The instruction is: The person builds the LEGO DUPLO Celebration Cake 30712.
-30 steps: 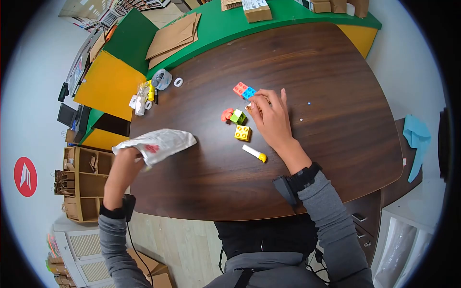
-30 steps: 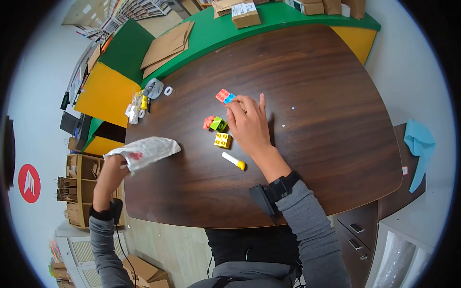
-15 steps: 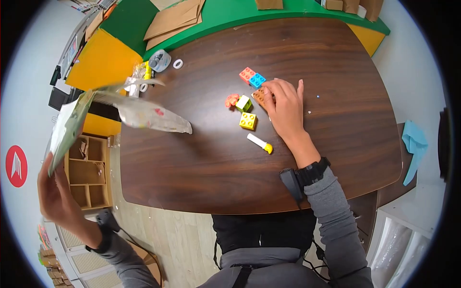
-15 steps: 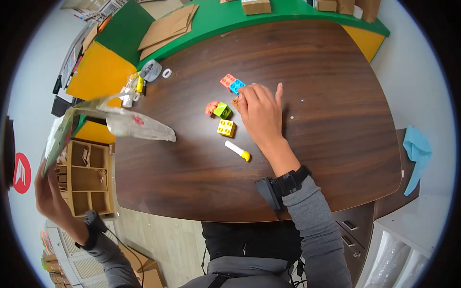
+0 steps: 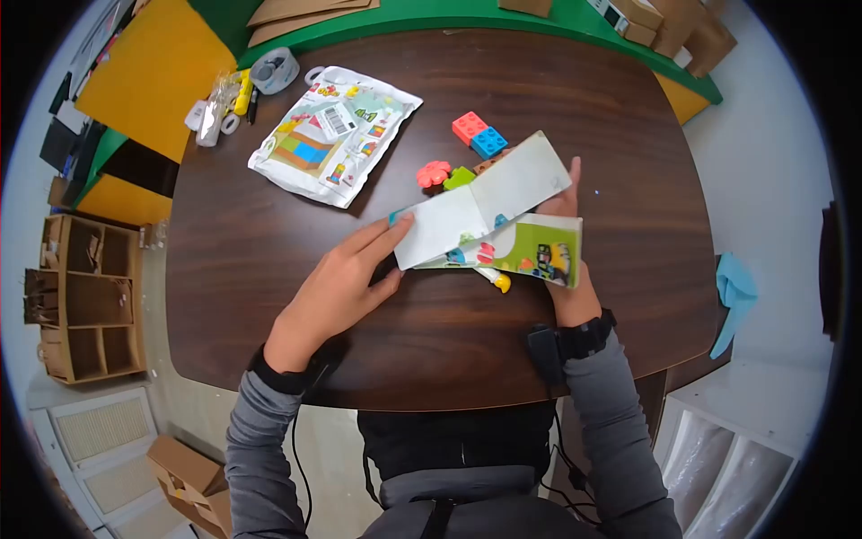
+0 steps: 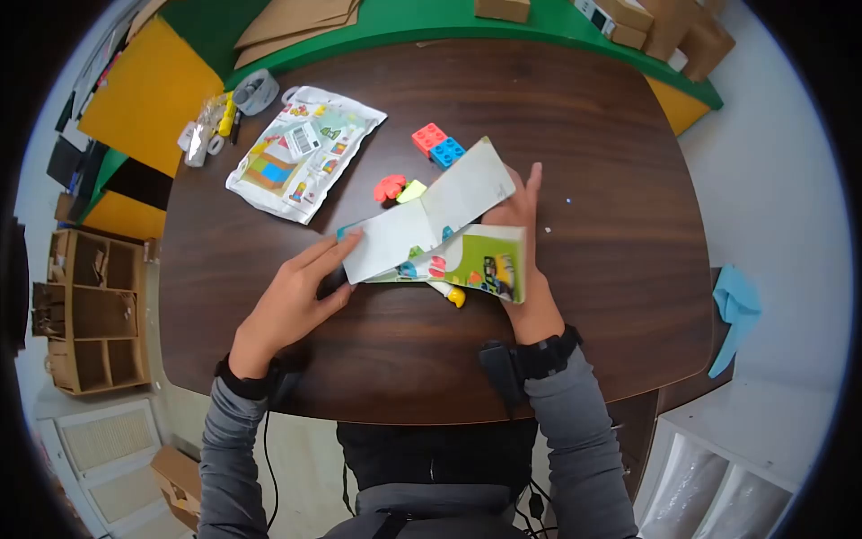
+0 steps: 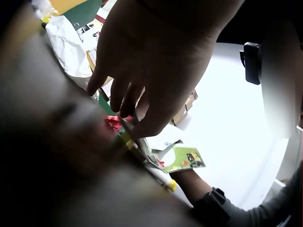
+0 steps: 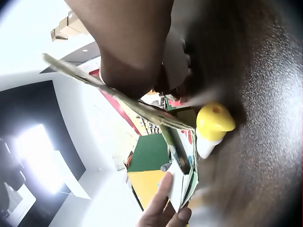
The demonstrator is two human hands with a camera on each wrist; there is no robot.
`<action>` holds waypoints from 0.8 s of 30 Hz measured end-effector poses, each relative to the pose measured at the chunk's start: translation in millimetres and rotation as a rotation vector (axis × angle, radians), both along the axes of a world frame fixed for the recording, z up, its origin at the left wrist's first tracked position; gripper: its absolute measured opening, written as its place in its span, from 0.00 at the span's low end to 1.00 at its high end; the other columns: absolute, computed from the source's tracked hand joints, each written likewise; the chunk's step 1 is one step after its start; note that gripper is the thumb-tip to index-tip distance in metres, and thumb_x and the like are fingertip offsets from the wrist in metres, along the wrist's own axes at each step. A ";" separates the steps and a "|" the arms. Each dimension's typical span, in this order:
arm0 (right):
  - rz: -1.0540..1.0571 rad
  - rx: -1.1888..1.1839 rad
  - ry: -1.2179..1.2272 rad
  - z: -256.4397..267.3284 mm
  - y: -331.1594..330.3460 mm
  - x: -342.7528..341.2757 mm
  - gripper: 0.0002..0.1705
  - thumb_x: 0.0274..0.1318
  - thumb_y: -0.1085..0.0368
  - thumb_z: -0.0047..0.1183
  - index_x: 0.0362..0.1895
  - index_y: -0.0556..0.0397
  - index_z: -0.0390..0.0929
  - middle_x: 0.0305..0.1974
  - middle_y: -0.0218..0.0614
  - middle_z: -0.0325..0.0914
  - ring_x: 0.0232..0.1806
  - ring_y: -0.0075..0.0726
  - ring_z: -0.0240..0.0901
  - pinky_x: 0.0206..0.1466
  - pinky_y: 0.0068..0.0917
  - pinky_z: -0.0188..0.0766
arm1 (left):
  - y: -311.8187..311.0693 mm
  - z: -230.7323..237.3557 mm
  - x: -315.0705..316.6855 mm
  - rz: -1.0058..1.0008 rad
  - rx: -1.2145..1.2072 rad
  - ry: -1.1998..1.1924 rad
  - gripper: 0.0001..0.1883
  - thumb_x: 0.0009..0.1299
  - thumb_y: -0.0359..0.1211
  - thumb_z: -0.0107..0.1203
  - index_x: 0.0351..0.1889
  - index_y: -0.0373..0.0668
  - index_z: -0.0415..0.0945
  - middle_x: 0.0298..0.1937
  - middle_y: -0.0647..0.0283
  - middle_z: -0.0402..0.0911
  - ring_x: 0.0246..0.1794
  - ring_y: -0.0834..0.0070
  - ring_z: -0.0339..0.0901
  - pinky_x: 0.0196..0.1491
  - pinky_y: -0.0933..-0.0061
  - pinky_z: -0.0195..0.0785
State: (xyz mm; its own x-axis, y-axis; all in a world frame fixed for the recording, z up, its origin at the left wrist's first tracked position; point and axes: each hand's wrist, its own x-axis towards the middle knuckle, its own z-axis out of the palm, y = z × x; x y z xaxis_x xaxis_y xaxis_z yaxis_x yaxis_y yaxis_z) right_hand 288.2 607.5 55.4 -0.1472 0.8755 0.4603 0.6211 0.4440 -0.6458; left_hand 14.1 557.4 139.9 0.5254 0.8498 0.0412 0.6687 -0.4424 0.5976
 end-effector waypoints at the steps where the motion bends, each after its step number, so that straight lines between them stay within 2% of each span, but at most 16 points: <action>1: -0.058 0.000 0.033 -0.8 1.5 1.0 0.23 0.55 0.50 0.55 0.52 0.46 0.75 0.54 0.30 0.75 0.60 0.35 0.67 0.75 0.58 0.20 | 1.7 -0.9 -3.3 0.013 -0.004 -0.018 0.32 0.57 0.21 0.57 0.64 0.43 0.69 0.59 0.47 0.71 0.56 0.49 0.71 0.58 0.63 0.66; 3: -0.127 0.029 0.132 2.7 0.9 -2.0 0.24 0.51 0.50 0.59 0.51 0.45 0.76 0.52 0.30 0.77 0.61 0.36 0.67 0.74 0.59 0.20 | 8.2 -2.4 -10.8 -0.135 0.151 0.043 0.30 0.59 0.21 0.54 0.64 0.43 0.68 0.64 0.50 0.69 0.63 0.51 0.67 0.64 0.60 0.60; 6: -0.178 0.158 -0.095 14.2 1.2 1.4 0.24 0.52 0.50 0.59 0.51 0.45 0.76 0.52 0.31 0.78 0.62 0.36 0.66 0.74 0.59 0.20 | 21.3 -7.8 -28.2 -0.023 0.213 -0.113 0.30 0.61 0.22 0.53 0.65 0.43 0.67 0.65 0.54 0.69 0.68 0.53 0.63 0.69 0.58 0.54; 7: -0.196 0.144 -0.077 21.0 -1.6 -1.7 0.22 0.54 0.52 0.57 0.51 0.45 0.77 0.51 0.31 0.79 0.62 0.36 0.68 0.74 0.59 0.20 | 25.8 -11.7 -34.7 0.044 0.280 -0.099 0.31 0.62 0.25 0.55 0.66 0.48 0.66 0.69 0.58 0.66 0.71 0.54 0.58 0.71 0.49 0.47; 8: -0.170 0.149 -0.104 24.5 -2.9 -3.0 0.22 0.54 0.52 0.57 0.51 0.45 0.77 0.51 0.31 0.79 0.62 0.36 0.68 0.74 0.59 0.20 | 30.3 -13.9 -39.5 0.071 0.281 -0.125 0.31 0.62 0.25 0.55 0.66 0.48 0.66 0.69 0.58 0.66 0.71 0.54 0.58 0.71 0.49 0.47; 10: -0.333 0.058 -0.145 29.9 -3.0 -2.5 0.17 0.59 0.55 0.54 0.51 0.44 0.77 0.50 0.31 0.80 0.61 0.37 0.69 0.74 0.59 0.20 | 37.7 -17.1 -50.5 0.242 0.420 0.010 0.31 0.63 0.30 0.58 0.67 0.53 0.66 0.72 0.61 0.61 0.74 0.55 0.52 0.70 0.39 0.40; 11: -0.380 0.033 -0.116 29.5 -1.0 -2.4 0.14 0.63 0.58 0.50 0.50 0.44 0.78 0.48 0.31 0.80 0.61 0.38 0.70 0.74 0.59 0.21 | 40.5 -23.4 -56.2 0.288 0.417 0.034 0.31 0.64 0.37 0.61 0.67 0.57 0.66 0.74 0.63 0.58 0.76 0.56 0.48 0.69 0.32 0.37; 14: -0.379 0.027 -0.147 31.0 2.0 6.5 0.12 0.65 0.59 0.48 0.49 0.45 0.79 0.48 0.31 0.80 0.62 0.37 0.69 0.73 0.61 0.20 | 44.9 -46.2 -70.0 0.305 0.308 0.138 0.30 0.64 0.42 0.61 0.66 0.55 0.67 0.73 0.63 0.59 0.76 0.57 0.49 0.68 0.33 0.39; 15: -0.355 0.041 -0.162 36.6 3.5 6.8 0.12 0.65 0.59 0.48 0.49 0.45 0.79 0.48 0.31 0.80 0.62 0.37 0.69 0.73 0.61 0.20 | 44.2 -51.4 -69.7 0.336 0.272 0.110 0.29 0.64 0.44 0.60 0.64 0.53 0.68 0.71 0.61 0.62 0.74 0.57 0.53 0.68 0.37 0.44; 17: -0.437 0.035 -0.224 50.3 5.5 7.8 0.12 0.65 0.62 0.48 0.48 0.48 0.80 0.49 0.33 0.80 0.63 0.38 0.68 0.74 0.54 0.35 | 40.5 -49.6 -66.0 0.366 0.260 0.103 0.29 0.64 0.44 0.60 0.63 0.50 0.69 0.69 0.59 0.65 0.71 0.57 0.57 0.67 0.41 0.48; 18: -0.424 0.047 -0.241 58.1 9.9 7.4 0.12 0.65 0.62 0.48 0.48 0.48 0.80 0.49 0.33 0.80 0.63 0.38 0.68 0.74 0.54 0.35 | 38.6 -51.0 -66.1 0.368 0.244 0.108 0.28 0.64 0.44 0.61 0.62 0.48 0.70 0.67 0.58 0.67 0.69 0.57 0.61 0.66 0.45 0.52; 19: -0.353 0.061 -0.193 67.7 14.3 6.3 0.12 0.65 0.63 0.48 0.49 0.49 0.80 0.49 0.34 0.80 0.62 0.39 0.68 0.71 0.48 0.44 | 36.5 -50.0 -66.0 0.392 0.388 0.066 0.26 0.62 0.45 0.62 0.56 0.44 0.74 0.57 0.56 0.74 0.59 0.59 0.69 0.61 0.52 0.58; 20: -0.282 0.076 -0.143 77.3 18.5 5.8 0.12 0.65 0.64 0.48 0.49 0.51 0.80 0.50 0.36 0.79 0.62 0.40 0.68 0.69 0.42 0.53 | 32.2 -47.9 -64.9 0.405 0.397 0.049 0.26 0.62 0.45 0.62 0.56 0.44 0.74 0.57 0.56 0.74 0.59 0.59 0.69 0.61 0.52 0.58; 21: -0.234 0.110 -0.248 87.9 24.0 3.8 0.13 0.63 0.65 0.49 0.50 0.53 0.79 0.51 0.38 0.78 0.60 0.42 0.69 0.61 0.32 0.64 | 25.9 -43.8 -62.2 0.455 0.340 0.115 0.25 0.61 0.47 0.63 0.51 0.42 0.77 0.53 0.57 0.75 0.54 0.61 0.71 0.58 0.53 0.59; 22: -0.227 0.124 -0.262 98.7 28.9 -2.6 0.13 0.63 0.65 0.49 0.50 0.53 0.79 0.51 0.38 0.78 0.60 0.42 0.69 0.61 0.32 0.64 | 19.6 -37.2 -61.2 0.503 0.281 0.179 0.25 0.59 0.49 0.63 0.46 0.41 0.79 0.49 0.58 0.77 0.50 0.62 0.73 0.55 0.55 0.61; 24: -0.066 -0.122 -0.241 116.3 40.5 -14.3 0.15 0.62 0.66 0.51 0.51 0.53 0.78 0.51 0.40 0.78 0.60 0.44 0.69 0.61 0.33 0.63 | 13.0 -39.2 -60.5 0.560 0.339 0.202 0.25 0.58 0.52 0.63 0.40 0.41 0.81 0.44 0.59 0.77 0.46 0.63 0.74 0.53 0.56 0.61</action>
State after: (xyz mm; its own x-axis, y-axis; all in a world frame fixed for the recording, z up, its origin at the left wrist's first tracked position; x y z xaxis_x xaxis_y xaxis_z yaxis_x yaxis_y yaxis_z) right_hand 273.8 648.0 171.7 -0.1806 0.9336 0.3095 0.7885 0.3256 -0.5218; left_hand -46.4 570.4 100.7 0.0359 0.9531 0.3005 0.9351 -0.1381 0.3262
